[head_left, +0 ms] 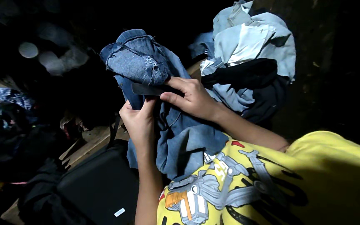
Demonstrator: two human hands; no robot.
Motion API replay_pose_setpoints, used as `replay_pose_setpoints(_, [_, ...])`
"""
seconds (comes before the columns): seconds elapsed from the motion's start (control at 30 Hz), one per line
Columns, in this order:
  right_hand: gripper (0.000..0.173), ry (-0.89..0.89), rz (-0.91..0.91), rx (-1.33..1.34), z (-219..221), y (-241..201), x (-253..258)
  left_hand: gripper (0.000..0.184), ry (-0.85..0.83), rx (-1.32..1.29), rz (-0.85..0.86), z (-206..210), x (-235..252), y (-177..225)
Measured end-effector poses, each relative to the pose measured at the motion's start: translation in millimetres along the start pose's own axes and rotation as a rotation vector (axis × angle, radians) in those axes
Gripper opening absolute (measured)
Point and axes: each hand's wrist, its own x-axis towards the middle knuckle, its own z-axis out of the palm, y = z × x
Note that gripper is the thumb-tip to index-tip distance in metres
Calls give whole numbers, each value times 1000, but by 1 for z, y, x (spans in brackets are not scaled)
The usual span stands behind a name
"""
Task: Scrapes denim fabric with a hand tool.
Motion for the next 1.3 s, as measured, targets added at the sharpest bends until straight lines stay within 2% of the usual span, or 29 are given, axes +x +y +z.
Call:
replay_pose_setpoints(0.2, [38, 173, -55, -68, 18, 1, 2, 20, -27, 15, 37, 1, 0, -2])
replay_pose_setpoints(0.3, [35, 188, -5, 94, 19, 1, 6, 14, -36, 11, 40, -1, 1, -3])
replay_pose_setpoints(0.37, [32, 74, 171, 379, 8, -4, 12, 9, -47, -12, 10, -3, 1, -1])
replay_pose_setpoints(0.47, [36, -238, 437, 830, -18, -4, 29, 10, -72, -47, -13, -6, 1, -1])
replay_pose_setpoints(0.57, [38, -335, 482, 930, -27, -1, 32, 8, -73, -58, -17, -5, 1, 1])
replay_pose_setpoints(0.67, [37, -251, 390, 798, -27, -4, 18, 7, -47, -55, -19, -3, 2, 1])
replay_pose_setpoints(0.77, [45, -126, 218, 426, -23, -3, -1, 7, -31, -22, -3, -2, 1, 0])
replay_pose_setpoints(0.87, [54, -89, 107, 165, -19, 1, -12, 9, -33, 12, -4, -1, 1, 1])
replay_pose_setpoints(1.2, [58, -46, 82, 7, -10, 2, -12, 9, -42, 11, 9, -1, 2, 1])
replay_pose_setpoints(1.3, [56, 29, 56, -62, -3, 0, -8, 12, -31, -34, 41, 1, 3, 0])
